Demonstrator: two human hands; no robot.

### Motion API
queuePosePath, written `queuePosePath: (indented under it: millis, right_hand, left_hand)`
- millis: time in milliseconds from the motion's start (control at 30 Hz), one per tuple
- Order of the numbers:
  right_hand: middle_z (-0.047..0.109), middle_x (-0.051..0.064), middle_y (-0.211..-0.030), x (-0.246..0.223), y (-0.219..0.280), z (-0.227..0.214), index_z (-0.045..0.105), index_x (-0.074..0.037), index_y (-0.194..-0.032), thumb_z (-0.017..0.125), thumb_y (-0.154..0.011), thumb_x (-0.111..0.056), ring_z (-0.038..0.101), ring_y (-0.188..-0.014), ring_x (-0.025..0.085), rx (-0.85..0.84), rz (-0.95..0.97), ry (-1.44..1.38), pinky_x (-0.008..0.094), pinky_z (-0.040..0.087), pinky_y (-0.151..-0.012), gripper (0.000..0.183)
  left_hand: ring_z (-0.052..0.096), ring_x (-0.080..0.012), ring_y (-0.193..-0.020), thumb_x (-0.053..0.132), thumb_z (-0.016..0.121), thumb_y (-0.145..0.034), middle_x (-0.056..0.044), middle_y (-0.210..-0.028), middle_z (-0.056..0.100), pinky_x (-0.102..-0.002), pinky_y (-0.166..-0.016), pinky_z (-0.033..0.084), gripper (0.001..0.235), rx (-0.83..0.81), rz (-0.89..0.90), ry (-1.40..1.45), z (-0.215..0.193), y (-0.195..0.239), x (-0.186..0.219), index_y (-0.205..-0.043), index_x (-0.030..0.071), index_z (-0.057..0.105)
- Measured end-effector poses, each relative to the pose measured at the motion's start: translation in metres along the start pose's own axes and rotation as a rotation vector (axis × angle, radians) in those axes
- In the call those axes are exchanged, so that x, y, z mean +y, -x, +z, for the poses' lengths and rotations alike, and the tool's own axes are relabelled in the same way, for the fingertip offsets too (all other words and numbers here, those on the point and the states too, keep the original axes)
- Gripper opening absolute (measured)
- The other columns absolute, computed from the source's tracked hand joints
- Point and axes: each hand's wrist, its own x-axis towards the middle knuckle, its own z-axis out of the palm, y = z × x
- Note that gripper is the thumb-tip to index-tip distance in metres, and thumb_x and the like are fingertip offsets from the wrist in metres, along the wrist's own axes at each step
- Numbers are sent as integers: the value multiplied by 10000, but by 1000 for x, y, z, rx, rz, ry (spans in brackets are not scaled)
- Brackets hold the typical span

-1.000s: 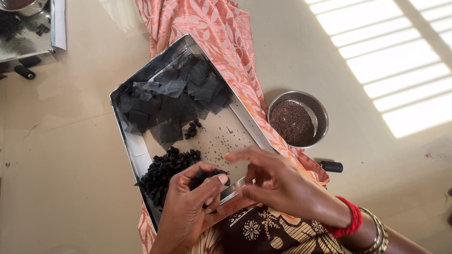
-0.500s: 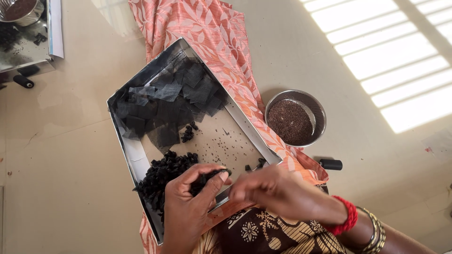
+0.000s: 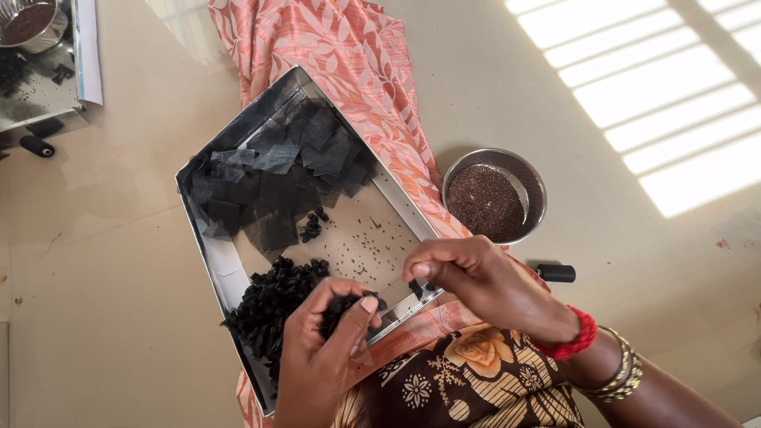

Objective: Fold small black mesh squares and organize them into bundles inside a metal tray.

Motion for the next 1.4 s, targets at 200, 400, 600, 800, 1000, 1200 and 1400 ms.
queuePosePath:
  millis: [200,400,600,800,1000,1200,1400]
  right_hand:
    - [768,107,-885,-13,13,9,744,-11,-1039,646,-927,27,690,-720,218,-259,-116,-177,357,530,-597,154]
    - [733,138,-896,-3,-4,17,670,7,-997,688,-867,10,735,-804,312,-167,-241,96,394,559,-666,132]
    - [739,119,-887,2,-1,7,698,14,-1012,570,-923,57,680,-769,244,-16,-195,90,375,542,-669,161]
    - [799,130,-940,4,21,12,748,94,-994,608,-887,94,719,-773,173,-249,158,-868,335,549,-684,176]
    - [745,78,-955,-18,-7,24,693,-18,-1159,731,-887,-8,654,-1085,234,89,-333,-612,412,544,-996,275]
    - [707,5,-969,-19,1,31,540,-26,-1504,809,-795,-242,670,-962,215,-45,-410,318,379,519,-907,788]
    - [721,82,-1125,-18,8,17,644,-139,-1375,791,-850,-219,684,-978,226,69,-777,623,391,526,-885,551]
  left_hand:
    - [710,-34,-807,103,701,-957,-52,-882,728,-207,-672,537,120,11,358,-317,4,3,0,-996,-10,703]
    - [399,-55,-492,31,720,-854,-155,-767,722,-230,-438,298,165,-30,-127,71,-7,1,-16,-1004,-30,749]
    - [411,-72,-633,52,670,-1011,-68,-791,476,-248,-546,353,207,-97,-79,73,-8,6,-5,-1184,-61,674]
    - [485,-74,-621,121,629,-966,-132,-881,702,-241,-565,433,118,-169,143,-79,0,2,-9,-1011,14,611]
    - [450,-71,-556,105,660,-962,-183,-873,745,-242,-515,405,122,-166,90,-54,0,2,-12,-1002,-5,627]
    - [406,-66,-463,56,662,-919,-99,-810,697,-239,-419,314,119,-70,-33,300,-12,-5,-16,-1020,-6,651]
    - [437,-43,-511,77,697,-883,-130,-880,764,-204,-435,278,170,86,-139,405,-6,-3,-14,-1020,-22,689]
